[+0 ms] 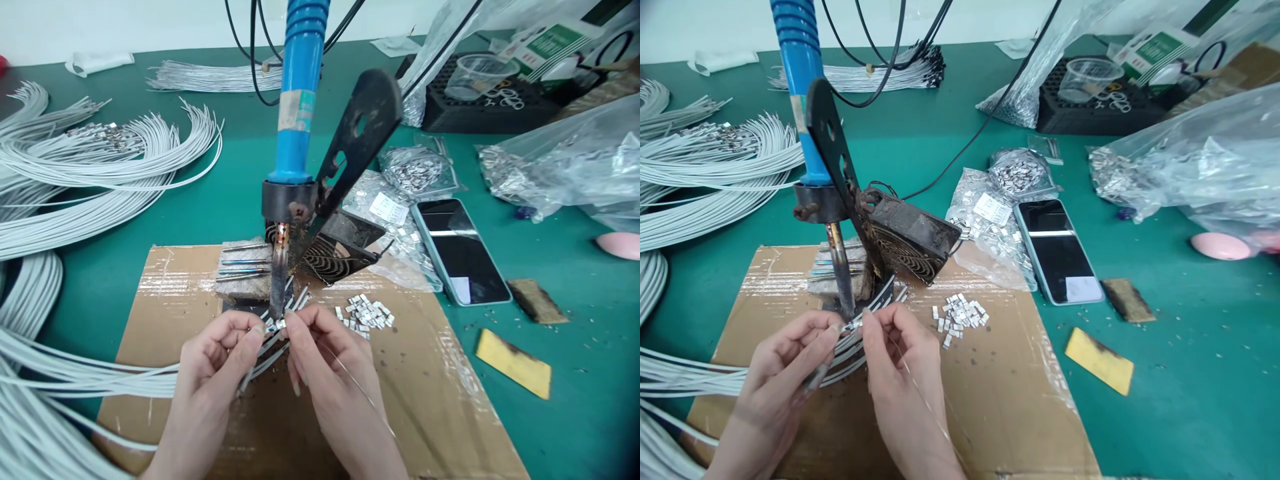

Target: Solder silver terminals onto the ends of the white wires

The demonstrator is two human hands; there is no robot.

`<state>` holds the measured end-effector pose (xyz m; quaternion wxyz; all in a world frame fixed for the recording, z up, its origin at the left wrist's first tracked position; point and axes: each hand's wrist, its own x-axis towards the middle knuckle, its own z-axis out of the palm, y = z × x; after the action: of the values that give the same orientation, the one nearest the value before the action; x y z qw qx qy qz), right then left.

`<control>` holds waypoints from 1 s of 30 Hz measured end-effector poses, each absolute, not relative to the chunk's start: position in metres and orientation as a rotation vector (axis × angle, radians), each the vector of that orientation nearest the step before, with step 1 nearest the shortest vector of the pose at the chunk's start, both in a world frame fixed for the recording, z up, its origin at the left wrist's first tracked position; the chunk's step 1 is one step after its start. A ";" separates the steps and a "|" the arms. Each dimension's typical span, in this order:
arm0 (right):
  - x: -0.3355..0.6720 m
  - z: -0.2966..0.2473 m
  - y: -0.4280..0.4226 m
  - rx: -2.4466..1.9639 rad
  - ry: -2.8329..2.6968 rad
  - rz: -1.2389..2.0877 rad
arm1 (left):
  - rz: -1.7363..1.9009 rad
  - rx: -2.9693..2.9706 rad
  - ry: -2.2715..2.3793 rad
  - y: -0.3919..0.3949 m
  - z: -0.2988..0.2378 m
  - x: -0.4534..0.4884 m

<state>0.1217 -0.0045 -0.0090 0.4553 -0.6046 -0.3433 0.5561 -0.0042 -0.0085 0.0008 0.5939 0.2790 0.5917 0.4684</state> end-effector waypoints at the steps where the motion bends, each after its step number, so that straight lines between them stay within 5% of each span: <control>1: 0.122 -0.010 -0.005 -1.479 -0.859 1.382 | 1.090 0.642 1.368 -0.008 0.001 -0.004; 30: 0.122 -0.015 -0.006 -1.466 -0.997 1.253 | 1.098 0.651 1.378 -0.007 0.002 -0.003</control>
<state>0.1223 -0.0062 -0.0150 0.4665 -0.5973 -0.4062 0.5105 -0.0031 -0.0072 0.0021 0.5904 0.2795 0.5921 0.4719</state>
